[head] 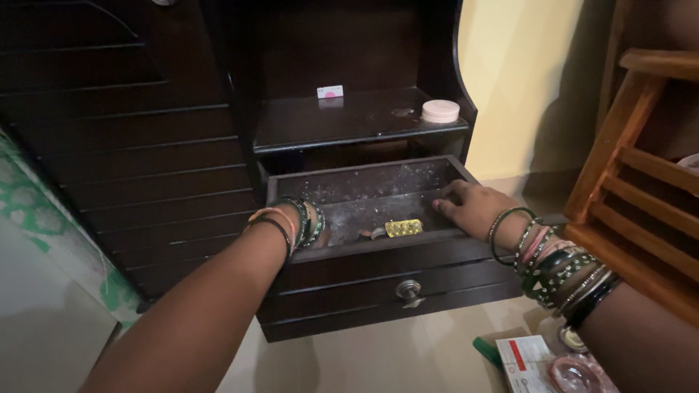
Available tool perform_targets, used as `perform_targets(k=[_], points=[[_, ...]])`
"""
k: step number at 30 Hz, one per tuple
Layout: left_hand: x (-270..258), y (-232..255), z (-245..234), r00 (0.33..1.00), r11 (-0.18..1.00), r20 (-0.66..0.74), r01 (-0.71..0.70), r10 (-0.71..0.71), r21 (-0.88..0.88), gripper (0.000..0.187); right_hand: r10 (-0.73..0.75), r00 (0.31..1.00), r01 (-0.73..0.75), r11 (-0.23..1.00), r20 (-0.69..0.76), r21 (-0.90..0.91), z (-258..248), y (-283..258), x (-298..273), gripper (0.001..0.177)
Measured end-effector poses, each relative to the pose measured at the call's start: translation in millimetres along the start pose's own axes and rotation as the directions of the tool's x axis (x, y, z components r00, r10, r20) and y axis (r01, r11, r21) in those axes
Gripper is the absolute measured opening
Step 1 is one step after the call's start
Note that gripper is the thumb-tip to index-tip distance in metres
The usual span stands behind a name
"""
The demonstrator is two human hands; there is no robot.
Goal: The person opens a drawer in a dark wooden cabinet and removes various personal items, including a plastic container, hair ties, and small packets. They place these items on the floor next to them.
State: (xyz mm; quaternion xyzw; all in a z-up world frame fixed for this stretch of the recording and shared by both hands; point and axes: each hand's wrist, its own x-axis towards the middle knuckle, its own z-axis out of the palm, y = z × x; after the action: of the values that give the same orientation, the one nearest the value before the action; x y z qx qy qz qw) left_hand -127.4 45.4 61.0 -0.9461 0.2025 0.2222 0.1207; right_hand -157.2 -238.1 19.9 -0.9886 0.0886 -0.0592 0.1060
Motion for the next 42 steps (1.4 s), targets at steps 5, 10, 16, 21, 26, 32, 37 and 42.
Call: perform_targets(k=[5, 10, 16, 21, 26, 32, 37, 42], points=[[19, -1, 4, 0.999, 1.0, -0.031, -0.019, 0.019, -0.003, 0.068, -0.016, 1.0, 0.016, 1.0, -0.016, 0.026, 2, 3, 1, 0.056], [62, -7, 10, 0.97, 0.995, -0.23, -0.09, 0.08, -0.033, 0.073, -0.031, 0.999, 0.032, 0.999, -0.018, 0.044, 3, 3, 3, 0.054], [89, -6, -8, 0.81, 0.894, -0.586, -0.27, 0.011, -0.357, 0.071, -0.084, 0.996, 0.083, 0.992, 0.003, 0.091, 6, 13, 10, 0.065], [78, 30, -24, 0.791, 0.568, -0.593, -0.42, -0.154, -0.708, 0.054, -0.084, 0.987, 0.117, 0.962, -0.139, 0.245, 14, 22, 22, 0.089], [73, 62, -30, 0.814, 0.191, -0.572, -0.549, -0.099, -0.814, 0.043, -0.053, 0.976, 0.17, 0.785, -0.209, 0.596, 23, 35, 30, 0.072], [75, 103, -32, 0.776, -0.024, -0.628, -0.63, -0.05, -0.776, 0.043, -0.147, 0.913, 0.393, 0.56, -0.38, 0.729, 15, 47, 19, 0.048], [66, 145, -36, 0.731, 0.002, -0.677, -0.68, -0.083, -0.734, 0.049, -0.037, 0.914, 0.398, 0.272, -0.403, 0.876, -6, 63, -17, 0.037], [54, 192, -29, 0.574, -0.088, -0.818, -0.817, -0.031, -0.57, 0.05, 0.181, 0.835, 0.524, 0.03, -0.52, 0.851, -13, 76, -59, 0.03]])
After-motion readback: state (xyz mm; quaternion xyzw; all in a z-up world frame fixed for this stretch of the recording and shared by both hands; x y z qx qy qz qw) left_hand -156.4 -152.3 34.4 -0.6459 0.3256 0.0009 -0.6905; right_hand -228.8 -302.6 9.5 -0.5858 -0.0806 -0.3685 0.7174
